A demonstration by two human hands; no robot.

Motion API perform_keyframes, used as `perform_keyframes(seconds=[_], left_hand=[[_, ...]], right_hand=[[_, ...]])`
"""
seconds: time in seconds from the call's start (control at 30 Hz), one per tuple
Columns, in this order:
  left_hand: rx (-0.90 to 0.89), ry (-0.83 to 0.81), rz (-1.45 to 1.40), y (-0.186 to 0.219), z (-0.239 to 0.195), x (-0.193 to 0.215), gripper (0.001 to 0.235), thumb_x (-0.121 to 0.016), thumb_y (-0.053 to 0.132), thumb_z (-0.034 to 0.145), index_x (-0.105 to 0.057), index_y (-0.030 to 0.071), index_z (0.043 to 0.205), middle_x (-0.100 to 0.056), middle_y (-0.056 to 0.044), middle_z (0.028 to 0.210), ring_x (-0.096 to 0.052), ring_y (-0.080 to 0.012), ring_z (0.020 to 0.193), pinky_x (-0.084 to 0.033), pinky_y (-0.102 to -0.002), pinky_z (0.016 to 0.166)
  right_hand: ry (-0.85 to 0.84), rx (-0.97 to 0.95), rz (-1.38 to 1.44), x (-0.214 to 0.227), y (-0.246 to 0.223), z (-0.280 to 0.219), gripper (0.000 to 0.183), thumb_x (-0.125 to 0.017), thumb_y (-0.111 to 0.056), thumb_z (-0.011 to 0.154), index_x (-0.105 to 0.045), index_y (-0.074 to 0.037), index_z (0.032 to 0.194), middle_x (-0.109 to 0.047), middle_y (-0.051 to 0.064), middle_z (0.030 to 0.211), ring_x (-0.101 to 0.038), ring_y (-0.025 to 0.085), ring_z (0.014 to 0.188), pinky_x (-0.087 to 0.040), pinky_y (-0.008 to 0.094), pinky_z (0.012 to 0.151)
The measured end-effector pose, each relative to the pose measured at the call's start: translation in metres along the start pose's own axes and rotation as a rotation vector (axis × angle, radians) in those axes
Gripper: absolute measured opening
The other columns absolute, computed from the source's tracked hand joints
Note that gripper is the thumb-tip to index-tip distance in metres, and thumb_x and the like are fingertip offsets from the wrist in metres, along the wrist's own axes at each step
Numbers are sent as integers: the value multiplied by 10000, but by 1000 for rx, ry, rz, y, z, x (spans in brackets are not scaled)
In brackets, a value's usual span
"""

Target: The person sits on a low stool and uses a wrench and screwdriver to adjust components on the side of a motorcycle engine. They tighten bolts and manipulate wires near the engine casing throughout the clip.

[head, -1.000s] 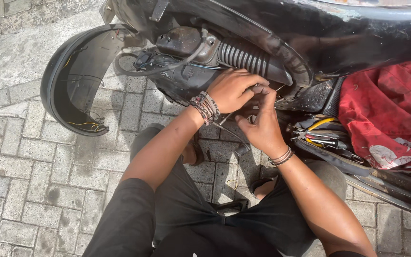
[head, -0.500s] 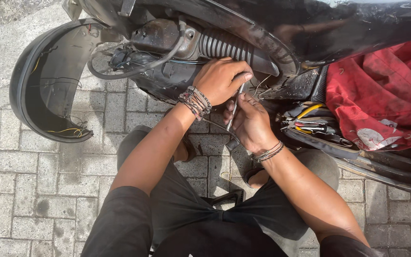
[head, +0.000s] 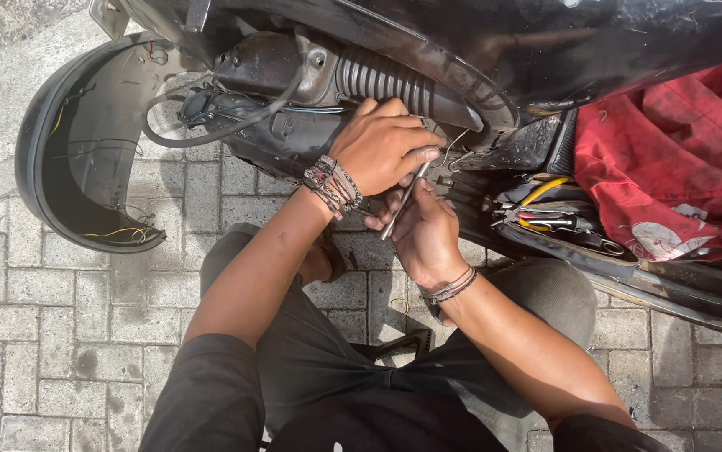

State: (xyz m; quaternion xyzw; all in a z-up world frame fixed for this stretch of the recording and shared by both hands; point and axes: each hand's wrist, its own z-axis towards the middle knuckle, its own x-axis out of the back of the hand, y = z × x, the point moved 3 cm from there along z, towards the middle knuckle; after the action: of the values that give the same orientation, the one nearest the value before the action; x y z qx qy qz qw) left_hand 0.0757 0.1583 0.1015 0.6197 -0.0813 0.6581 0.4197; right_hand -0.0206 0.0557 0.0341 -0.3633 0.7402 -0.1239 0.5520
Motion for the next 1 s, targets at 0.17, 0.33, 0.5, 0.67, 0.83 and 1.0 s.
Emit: perform_keyframes(seconds=[0.17,0.33,0.5,0.67,0.83,1.0], left_hand=[[78,-14,-87,-13,2,-5,259,-431,429,1086,-642,282,1055,-691,61,907,-609,-194,1031,-418,-417,870],[121,-53,-84,-10,4,-5,267,-400,411,1092,-622,275,1037,-678,52,866,-614,-206,1026,-415,-426,872],[116,-61,7,0,5,-17,227,-442,421,1054,-621,283,1040,-685,49,924,-586,-199,1066,-404,-429,873],[82,-2,-104,-2,5,-5,241,-441,341,1068,-630,208,998,-695,-38,838,-636,-272,984,-474,-438,842],[80,0,-326,-2,7,16,170,-513,228,1058,-669,167,1034,-710,-138,822,-688,-394,902,-548,-483,778],[212,-51,-531,-3,8,22,160,-588,169,1032,-740,167,1080,-716,-123,825,-777,-250,738,-628,-347,677]], right_hand=[[-19,-44,-59,-2,-21,-3,267,-368,-296,1120,-518,-87,1193,-437,27,745,-556,177,598,-646,470,605],[-51,-99,-40,-1,-31,-9,244,-375,-291,1123,-514,-112,1214,-359,-5,742,-445,130,537,-534,344,450],[-58,-94,-161,12,-40,-16,262,-344,-254,1128,-512,-79,1225,-306,-48,731,-358,65,493,-416,246,340],[-39,-42,-152,-14,-43,-21,263,-375,-237,1119,-515,-72,1269,-353,-31,780,-409,80,569,-429,245,421],[-39,-70,-25,-31,-33,-10,206,-367,-204,1117,-490,-79,1224,-394,5,822,-456,115,614,-449,275,500],[-25,-9,-6,-21,-18,-4,277,-367,-203,1110,-509,-83,1315,-359,5,799,-426,126,591,-435,282,487]])
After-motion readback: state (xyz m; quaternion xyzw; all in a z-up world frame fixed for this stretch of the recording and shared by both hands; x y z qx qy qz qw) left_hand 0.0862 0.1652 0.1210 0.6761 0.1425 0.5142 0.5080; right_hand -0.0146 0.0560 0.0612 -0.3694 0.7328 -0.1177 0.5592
